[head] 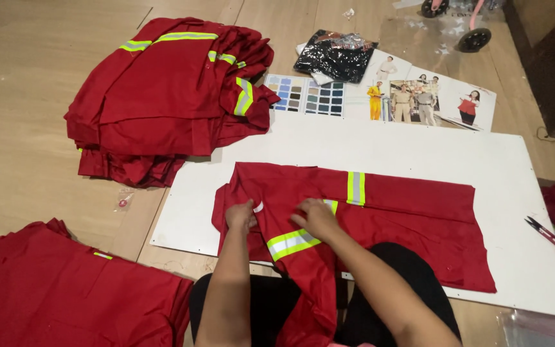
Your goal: Folding a red work shirt with reflective stripes on a flat surface
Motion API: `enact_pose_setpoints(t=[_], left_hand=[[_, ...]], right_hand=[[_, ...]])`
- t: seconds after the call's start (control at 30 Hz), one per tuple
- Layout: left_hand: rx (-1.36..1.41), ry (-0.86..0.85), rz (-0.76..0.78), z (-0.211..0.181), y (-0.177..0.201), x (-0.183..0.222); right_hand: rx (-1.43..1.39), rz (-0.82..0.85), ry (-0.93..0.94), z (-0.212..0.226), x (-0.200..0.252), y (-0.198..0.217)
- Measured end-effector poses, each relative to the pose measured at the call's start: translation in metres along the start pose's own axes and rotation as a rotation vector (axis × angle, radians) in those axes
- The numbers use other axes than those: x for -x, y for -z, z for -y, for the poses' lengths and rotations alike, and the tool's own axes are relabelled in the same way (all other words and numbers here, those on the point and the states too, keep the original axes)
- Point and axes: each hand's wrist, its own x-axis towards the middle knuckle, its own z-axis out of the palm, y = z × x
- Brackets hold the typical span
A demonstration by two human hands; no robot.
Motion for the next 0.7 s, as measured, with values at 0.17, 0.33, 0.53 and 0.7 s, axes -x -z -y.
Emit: enact_pose_setpoints(t=[0.17,0.33,0.53,0.7], left_hand=[[0.072,0.112,0.159,0.001,0.001,0.003],[0.274,0.136,0.345,0.032,-0.004,-0.020],[0.056,-0.070,0.073,0.040,-0.024,-0.017],[-0.498,-0.422,-0.299,0.017,-0.033,0.036]], right_hand=[[-0.489,-0.201,-0.106,0.020,-0.072,-0.085],[-0.787,-0.295,-0.296,0.029,-0.098,-0.138],[-1.018,-0.276,-0.513,-0.006,-0.120,-0.186],[-1.358,-0.104,-0.568,-0.031,-0.135,-0.194]])
